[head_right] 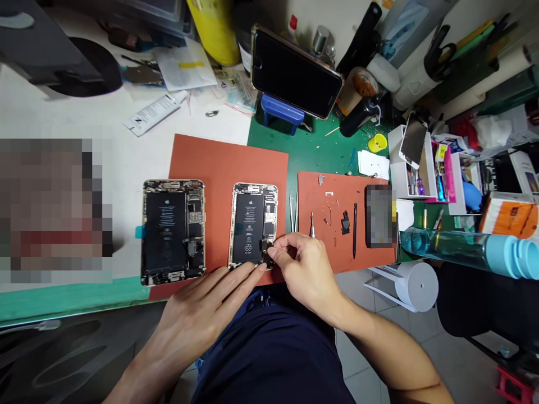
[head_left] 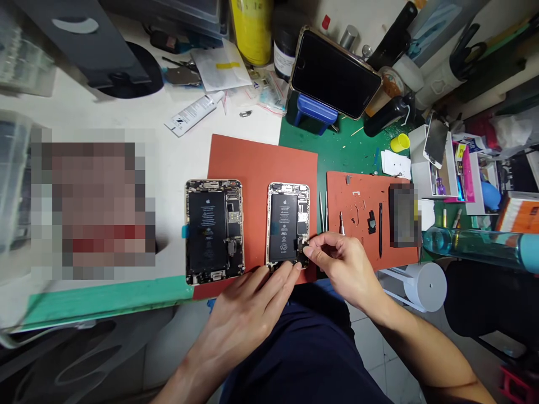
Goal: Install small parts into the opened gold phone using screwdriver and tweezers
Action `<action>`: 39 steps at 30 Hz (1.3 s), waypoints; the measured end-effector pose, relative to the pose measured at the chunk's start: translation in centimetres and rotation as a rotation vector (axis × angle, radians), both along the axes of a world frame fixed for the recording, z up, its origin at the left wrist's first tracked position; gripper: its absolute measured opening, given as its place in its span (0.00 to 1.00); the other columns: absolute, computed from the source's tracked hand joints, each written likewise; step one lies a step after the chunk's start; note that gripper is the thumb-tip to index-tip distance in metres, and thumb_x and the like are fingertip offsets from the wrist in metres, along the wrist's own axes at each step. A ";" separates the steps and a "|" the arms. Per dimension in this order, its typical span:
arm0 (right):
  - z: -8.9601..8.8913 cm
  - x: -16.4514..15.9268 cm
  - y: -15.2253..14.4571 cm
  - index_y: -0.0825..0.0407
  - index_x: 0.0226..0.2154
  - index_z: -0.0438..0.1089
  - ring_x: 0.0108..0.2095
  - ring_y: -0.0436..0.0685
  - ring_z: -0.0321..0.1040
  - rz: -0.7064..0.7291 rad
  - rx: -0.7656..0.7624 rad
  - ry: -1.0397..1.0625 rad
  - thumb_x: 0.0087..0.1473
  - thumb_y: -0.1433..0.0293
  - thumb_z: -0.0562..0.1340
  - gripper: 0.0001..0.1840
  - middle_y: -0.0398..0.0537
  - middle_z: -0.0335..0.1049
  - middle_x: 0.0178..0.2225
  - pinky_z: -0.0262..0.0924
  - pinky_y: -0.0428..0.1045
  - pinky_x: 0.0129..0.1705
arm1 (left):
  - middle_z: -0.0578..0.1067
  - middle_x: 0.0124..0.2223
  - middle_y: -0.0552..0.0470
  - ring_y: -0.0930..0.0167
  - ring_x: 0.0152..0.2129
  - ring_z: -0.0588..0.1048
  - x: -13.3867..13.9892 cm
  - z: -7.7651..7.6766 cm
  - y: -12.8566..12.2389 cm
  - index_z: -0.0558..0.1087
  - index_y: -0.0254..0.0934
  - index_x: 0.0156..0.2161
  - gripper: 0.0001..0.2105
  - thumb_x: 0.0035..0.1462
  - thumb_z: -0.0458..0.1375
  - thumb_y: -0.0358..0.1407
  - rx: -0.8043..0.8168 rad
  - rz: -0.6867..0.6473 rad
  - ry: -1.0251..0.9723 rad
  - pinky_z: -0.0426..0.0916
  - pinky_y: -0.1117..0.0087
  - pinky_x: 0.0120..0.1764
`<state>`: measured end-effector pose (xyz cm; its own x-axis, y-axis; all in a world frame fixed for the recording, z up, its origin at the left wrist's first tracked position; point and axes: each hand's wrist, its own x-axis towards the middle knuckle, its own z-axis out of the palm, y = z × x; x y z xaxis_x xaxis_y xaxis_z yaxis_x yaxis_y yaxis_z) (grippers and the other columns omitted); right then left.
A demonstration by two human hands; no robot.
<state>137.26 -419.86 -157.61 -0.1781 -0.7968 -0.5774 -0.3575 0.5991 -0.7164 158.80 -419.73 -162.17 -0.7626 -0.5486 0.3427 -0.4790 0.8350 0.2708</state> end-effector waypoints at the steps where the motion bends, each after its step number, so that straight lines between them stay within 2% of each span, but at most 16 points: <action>1: 0.0 0.1 0.0 0.49 0.28 0.74 0.26 0.52 0.61 -0.009 -0.004 -0.002 0.61 0.58 0.65 0.15 0.43 0.73 0.27 0.53 0.48 0.27 | 0.85 0.52 0.48 0.67 0.37 0.79 0.0 0.0 0.0 0.76 0.29 0.60 0.19 0.71 0.51 0.19 -0.002 -0.001 0.000 0.73 0.63 0.38; 7: -0.5 0.7 0.6 0.49 0.29 0.75 0.27 0.53 0.64 -0.010 -0.082 0.084 0.62 0.60 0.63 0.13 0.45 0.75 0.29 0.56 0.49 0.29 | 0.85 0.52 0.47 0.66 0.37 0.79 0.0 0.0 0.0 0.77 0.28 0.58 0.19 0.71 0.50 0.18 -0.015 0.005 -0.003 0.73 0.62 0.38; 13: -0.7 1.0 0.8 0.50 0.30 0.76 0.27 0.54 0.66 -0.034 -0.099 0.079 0.62 0.59 0.63 0.14 0.46 0.75 0.28 0.59 0.48 0.29 | 0.85 0.53 0.46 0.64 0.40 0.80 0.2 -0.2 0.1 0.79 0.29 0.57 0.18 0.71 0.51 0.19 -0.005 0.009 0.020 0.73 0.62 0.41; 26: -0.4 0.8 0.6 0.49 0.29 0.76 0.24 0.53 0.66 -0.032 -0.053 0.035 0.61 0.58 0.65 0.14 0.43 0.73 0.24 0.57 0.48 0.25 | 0.85 0.52 0.45 0.65 0.39 0.81 0.1 -0.3 0.0 0.79 0.29 0.56 0.18 0.68 0.54 0.17 -0.033 -0.001 0.029 0.74 0.63 0.41; 34: -0.4 0.7 0.4 0.49 0.29 0.76 0.25 0.53 0.66 -0.035 -0.019 -0.012 0.61 0.59 0.65 0.14 0.43 0.74 0.25 0.60 0.48 0.27 | 0.85 0.51 0.45 0.64 0.39 0.81 0.1 -0.4 0.2 0.79 0.28 0.55 0.16 0.71 0.53 0.19 -0.016 0.012 0.047 0.72 0.61 0.41; 39: -0.4 0.6 0.5 0.49 0.29 0.76 0.25 0.53 0.66 -0.019 -0.027 0.002 0.61 0.60 0.65 0.14 0.44 0.74 0.25 0.59 0.48 0.27 | 0.85 0.51 0.47 0.65 0.39 0.80 0.1 -0.4 0.1 0.78 0.31 0.58 0.18 0.72 0.51 0.20 -0.003 0.010 0.025 0.72 0.62 0.41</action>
